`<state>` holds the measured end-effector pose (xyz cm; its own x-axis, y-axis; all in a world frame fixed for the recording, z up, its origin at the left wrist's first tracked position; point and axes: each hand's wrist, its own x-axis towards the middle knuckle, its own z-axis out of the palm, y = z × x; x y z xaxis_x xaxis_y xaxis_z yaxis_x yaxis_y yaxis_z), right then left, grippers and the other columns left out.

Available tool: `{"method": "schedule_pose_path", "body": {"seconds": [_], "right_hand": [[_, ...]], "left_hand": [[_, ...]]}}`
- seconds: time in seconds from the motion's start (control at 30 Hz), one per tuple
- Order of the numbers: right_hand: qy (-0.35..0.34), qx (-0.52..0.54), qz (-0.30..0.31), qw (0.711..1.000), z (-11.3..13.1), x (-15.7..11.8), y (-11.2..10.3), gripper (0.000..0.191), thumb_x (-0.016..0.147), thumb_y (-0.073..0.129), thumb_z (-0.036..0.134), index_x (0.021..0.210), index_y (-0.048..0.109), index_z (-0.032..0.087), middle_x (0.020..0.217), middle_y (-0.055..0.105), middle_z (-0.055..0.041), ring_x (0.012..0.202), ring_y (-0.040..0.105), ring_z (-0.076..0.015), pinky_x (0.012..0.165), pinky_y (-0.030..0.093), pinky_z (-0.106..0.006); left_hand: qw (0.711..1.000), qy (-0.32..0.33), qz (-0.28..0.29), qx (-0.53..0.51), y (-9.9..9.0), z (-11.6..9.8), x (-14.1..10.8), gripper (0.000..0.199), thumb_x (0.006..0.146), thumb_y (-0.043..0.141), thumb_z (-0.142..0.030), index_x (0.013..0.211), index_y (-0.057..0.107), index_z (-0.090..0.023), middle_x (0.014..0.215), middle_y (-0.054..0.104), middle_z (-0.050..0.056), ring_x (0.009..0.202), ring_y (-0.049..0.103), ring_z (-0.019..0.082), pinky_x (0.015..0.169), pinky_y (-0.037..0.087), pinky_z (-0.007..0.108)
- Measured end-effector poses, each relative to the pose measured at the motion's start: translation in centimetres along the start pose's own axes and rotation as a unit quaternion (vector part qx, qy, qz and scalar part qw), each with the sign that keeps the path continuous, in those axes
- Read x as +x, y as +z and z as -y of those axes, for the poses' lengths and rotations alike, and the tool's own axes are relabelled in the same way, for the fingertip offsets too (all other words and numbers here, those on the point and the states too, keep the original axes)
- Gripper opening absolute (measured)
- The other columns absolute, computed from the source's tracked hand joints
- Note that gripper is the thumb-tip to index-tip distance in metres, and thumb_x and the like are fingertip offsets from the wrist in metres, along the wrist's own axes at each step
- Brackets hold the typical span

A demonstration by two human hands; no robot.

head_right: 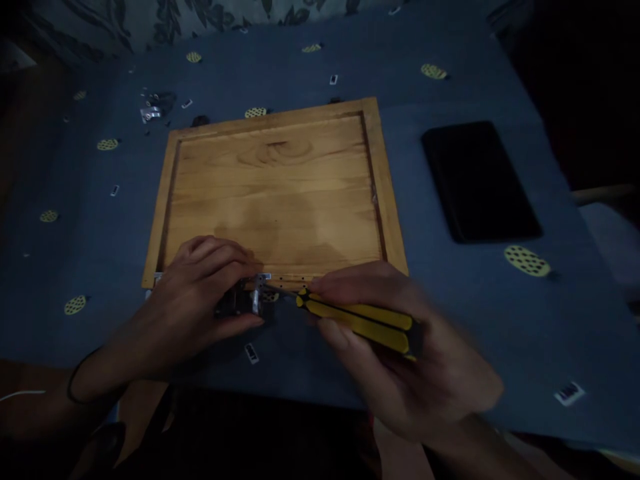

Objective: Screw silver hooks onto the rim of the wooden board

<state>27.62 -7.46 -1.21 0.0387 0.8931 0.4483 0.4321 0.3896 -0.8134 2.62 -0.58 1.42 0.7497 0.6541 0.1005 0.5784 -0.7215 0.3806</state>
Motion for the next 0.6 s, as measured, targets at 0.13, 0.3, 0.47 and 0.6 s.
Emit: {"method": "schedule_pose_path", "body": {"seconds": [0.13,0.3,0.47,0.6], "right_hand": [[-0.009,0.010,0.012,1.000,0.53,0.15,0.31,0.022,0.097,0.072,0.018,0.115,0.071,0.029,0.099,0.080,-0.0018,0.080,0.077,-0.0211,0.074,0.067,-0.037],[-0.030,0.005,0.049,0.998,0.19,0.37,-0.07,0.024,0.097,0.072,0.016,0.118,0.069,0.027,0.099,0.079,-0.0036,0.080,0.076,-0.0198,0.072,0.068,-0.034],[-0.056,0.004,0.067,0.996,0.09,0.53,-0.14,0.028,0.099,0.069,0.015,0.124,0.066,0.026,0.102,0.078,-0.0035,0.089,0.077,-0.0177,0.078,0.068,-0.029],[-0.034,-0.015,0.063,0.997,0.57,0.62,-0.21,0.015,0.101,0.069,0.021,0.115,0.068,0.025,0.097,0.078,-0.0023,0.084,0.075,-0.0158,0.077,0.067,-0.025]], "left_hand": [[1.000,-0.002,-0.003,0.004,0.15,0.07,0.02,0.039,0.088,0.088,-0.033,0.114,0.069,-0.010,0.116,0.073,0.010,0.112,0.065,0.031,0.102,0.043,0.049],[1.000,-0.007,-0.003,0.003,0.31,0.13,-0.02,0.041,0.087,0.089,-0.037,0.114,0.068,-0.013,0.117,0.074,0.009,0.113,0.066,0.031,0.103,0.043,0.050],[1.000,-0.013,-0.002,-0.004,0.32,0.20,-0.09,0.042,0.086,0.090,-0.039,0.113,0.068,-0.016,0.118,0.075,0.009,0.115,0.066,0.031,0.105,0.042,0.049],[1.000,-0.020,0.004,-0.002,0.42,0.30,-0.11,0.042,0.087,0.089,-0.040,0.114,0.068,-0.016,0.119,0.075,0.009,0.116,0.066,0.030,0.108,0.041,0.050]]}}
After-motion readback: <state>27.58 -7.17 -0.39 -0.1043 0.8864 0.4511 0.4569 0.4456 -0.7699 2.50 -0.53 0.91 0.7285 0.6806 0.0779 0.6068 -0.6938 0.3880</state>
